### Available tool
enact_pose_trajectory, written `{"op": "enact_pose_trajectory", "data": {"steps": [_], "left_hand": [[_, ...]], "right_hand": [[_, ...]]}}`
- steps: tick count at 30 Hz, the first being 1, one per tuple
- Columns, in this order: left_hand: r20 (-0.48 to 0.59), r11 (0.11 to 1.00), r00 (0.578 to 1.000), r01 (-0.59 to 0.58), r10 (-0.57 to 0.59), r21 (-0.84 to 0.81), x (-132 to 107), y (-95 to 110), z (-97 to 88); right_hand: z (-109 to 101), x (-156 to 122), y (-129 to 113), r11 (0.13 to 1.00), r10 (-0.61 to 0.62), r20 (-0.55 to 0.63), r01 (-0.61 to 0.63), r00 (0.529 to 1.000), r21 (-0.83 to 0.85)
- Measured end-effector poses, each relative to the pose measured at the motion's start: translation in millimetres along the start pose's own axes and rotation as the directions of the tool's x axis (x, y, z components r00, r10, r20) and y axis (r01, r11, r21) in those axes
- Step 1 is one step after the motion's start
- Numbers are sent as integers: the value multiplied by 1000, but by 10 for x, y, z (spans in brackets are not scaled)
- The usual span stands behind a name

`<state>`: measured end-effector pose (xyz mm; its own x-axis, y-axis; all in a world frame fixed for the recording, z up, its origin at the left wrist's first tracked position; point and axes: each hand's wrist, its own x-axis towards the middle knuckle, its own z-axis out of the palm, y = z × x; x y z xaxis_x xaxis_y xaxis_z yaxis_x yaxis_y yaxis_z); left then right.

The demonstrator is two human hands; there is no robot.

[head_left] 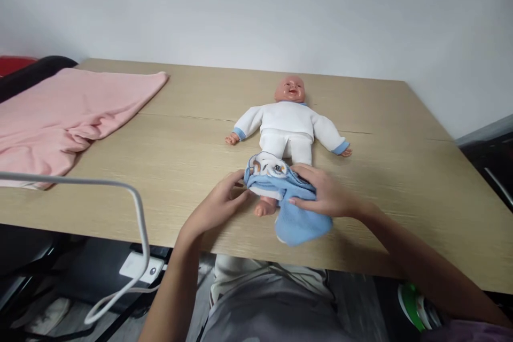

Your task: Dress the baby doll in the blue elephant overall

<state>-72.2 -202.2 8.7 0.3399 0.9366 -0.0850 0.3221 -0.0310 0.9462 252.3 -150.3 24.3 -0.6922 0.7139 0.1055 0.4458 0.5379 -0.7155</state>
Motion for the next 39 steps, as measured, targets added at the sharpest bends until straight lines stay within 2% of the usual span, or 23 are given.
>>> {"op": "enact_pose_trajectory", "data": {"steps": [2,4,9,11,13,15,18,21,23,24,26,29,31,32,34,37,39], "left_hand": [[56,993,998,-28,21,115,1,33,-126],[91,969,994,-77,57,233,38,110,-237],[12,913,987,-151,158,380,350,492,-381],[75,871,985,-175,158,460,566,698,-388],[194,841,976,-182,94,509,818,901,-356],[364,848,931,-207,18,487,1079,1064,-281],[605,856,792,-255,-82,450,1409,1175,-136],[755,879,650,-309,-84,364,1607,1127,-40],[813,917,582,-325,1,231,1674,1047,-15],[826,934,561,-321,53,158,1694,1004,-8],[827,958,548,-284,125,43,1713,925,9],[799,979,583,-203,147,-32,1716,831,58],[797,982,585,-182,148,-49,1712,777,99],[806,981,572,-184,154,-57,1710,750,117],[841,983,518,-169,155,-77,1705,696,138],[892,990,431,-98,133,-100,1689,621,138],[904,992,409,-73,120,-99,1675,587,134]], "right_hand": [[-103,-93,51,998,-16,79,11,997,55],[-176,-175,166,990,-20,99,6,995,143],[-121,-268,462,960,72,-24,-63,997,273],[-57,-258,467,968,77,-61,-60,995,243],[-7,-238,416,979,22,-89,-3,996,205],[27,-228,352,976,-14,-113,38,994,216],[69,-247,301,917,94,-127,-36,987,398],[104,-276,303,797,237,-99,-135,966,588],[113,-284,306,742,257,-81,-143,963,655],[111,-286,304,721,249,-64,-141,967,678],[97,-292,295,689,217,-6,-148,976,709],[69,-327,276,677,175,137,-220,975,703],[56,-367,266,655,171,229,-285,958,700],[52,-388,263,639,177,256,-308,950,704],[47,-424,264,610,209,252,-328,945,722],[47,-443,281,586,305,164,-320,938,744],[50,-430,298,578,362,108,-314,926,753]]}}
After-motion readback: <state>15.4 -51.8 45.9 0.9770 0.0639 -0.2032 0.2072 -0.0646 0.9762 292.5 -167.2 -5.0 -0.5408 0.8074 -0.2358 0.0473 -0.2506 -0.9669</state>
